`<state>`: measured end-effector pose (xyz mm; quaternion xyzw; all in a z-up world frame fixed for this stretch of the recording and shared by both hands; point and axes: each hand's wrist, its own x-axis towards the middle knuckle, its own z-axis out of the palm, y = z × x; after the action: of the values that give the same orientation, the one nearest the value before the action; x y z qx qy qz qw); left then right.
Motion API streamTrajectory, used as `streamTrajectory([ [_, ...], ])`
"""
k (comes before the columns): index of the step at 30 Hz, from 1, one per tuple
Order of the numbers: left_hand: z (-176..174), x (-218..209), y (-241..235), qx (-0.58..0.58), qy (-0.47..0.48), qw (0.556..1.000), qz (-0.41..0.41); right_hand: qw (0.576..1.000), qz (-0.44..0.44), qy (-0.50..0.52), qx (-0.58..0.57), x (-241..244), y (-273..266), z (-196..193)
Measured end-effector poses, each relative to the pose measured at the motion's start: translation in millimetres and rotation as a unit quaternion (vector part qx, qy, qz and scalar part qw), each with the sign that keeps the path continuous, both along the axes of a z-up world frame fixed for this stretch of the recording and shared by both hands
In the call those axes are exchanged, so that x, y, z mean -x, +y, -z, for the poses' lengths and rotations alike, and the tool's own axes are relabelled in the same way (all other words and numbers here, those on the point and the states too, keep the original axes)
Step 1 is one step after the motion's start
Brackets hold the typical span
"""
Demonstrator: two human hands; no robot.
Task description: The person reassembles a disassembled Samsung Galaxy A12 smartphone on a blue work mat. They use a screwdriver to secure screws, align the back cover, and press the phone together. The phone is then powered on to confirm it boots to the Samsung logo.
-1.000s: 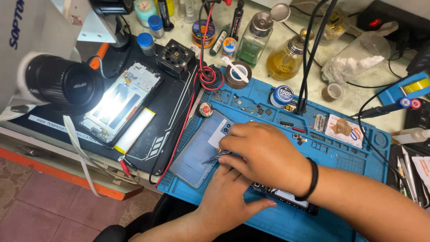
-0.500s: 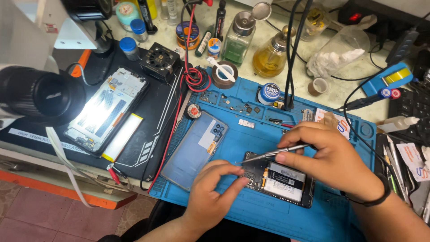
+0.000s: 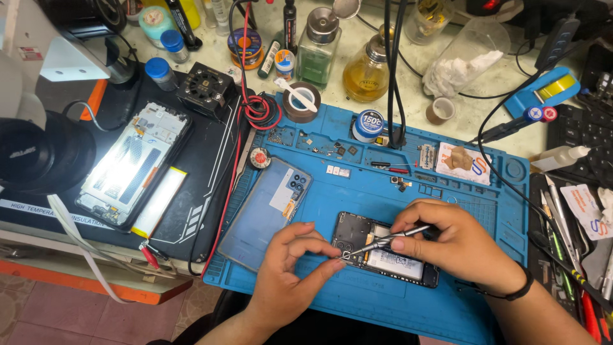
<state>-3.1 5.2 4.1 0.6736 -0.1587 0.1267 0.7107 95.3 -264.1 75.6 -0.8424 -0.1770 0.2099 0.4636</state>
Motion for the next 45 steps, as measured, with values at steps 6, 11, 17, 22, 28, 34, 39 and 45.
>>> streamTrajectory([
  [6, 3, 1, -3, -0.003, 0.044, 0.999, -0.022, 1.0, 0.0, -0.004, -0.008, 4, 3, 0],
  [11, -2, 2, -5, -0.067, 0.002, 0.997, -0.044, 0.999, -0.005, -0.053, 0.006, 8, 4, -10],
  [17, -4, 2, -5, -0.087, -0.015, 0.995, -0.053, 0.992, -0.033, -0.12, -0.001, 9, 6, -18],
  [22, -3, 2, -5, -0.085, -0.004, 0.995, -0.056, 0.997, -0.008, -0.079, 0.006, 10, 8, -15],
  [28, -3, 3, -5, -0.088, -0.014, 0.994, -0.062, 0.994, -0.014, -0.106, -0.001, 11, 7, -14],
  [34, -7, 2, -5, -0.103, -0.026, 0.992, -0.075, 0.99, -0.023, -0.14, 0.012, 10, 8, -18],
  [39, -6, 1, -5, -0.1, -0.02, 0.992, -0.069, 0.993, -0.016, -0.113, 0.015, 11, 7, -15],
  [45, -7, 2, -3, -0.115, -0.002, 0.992, -0.058, 0.996, 0.024, -0.057, 0.068, 11, 9, -10],
])
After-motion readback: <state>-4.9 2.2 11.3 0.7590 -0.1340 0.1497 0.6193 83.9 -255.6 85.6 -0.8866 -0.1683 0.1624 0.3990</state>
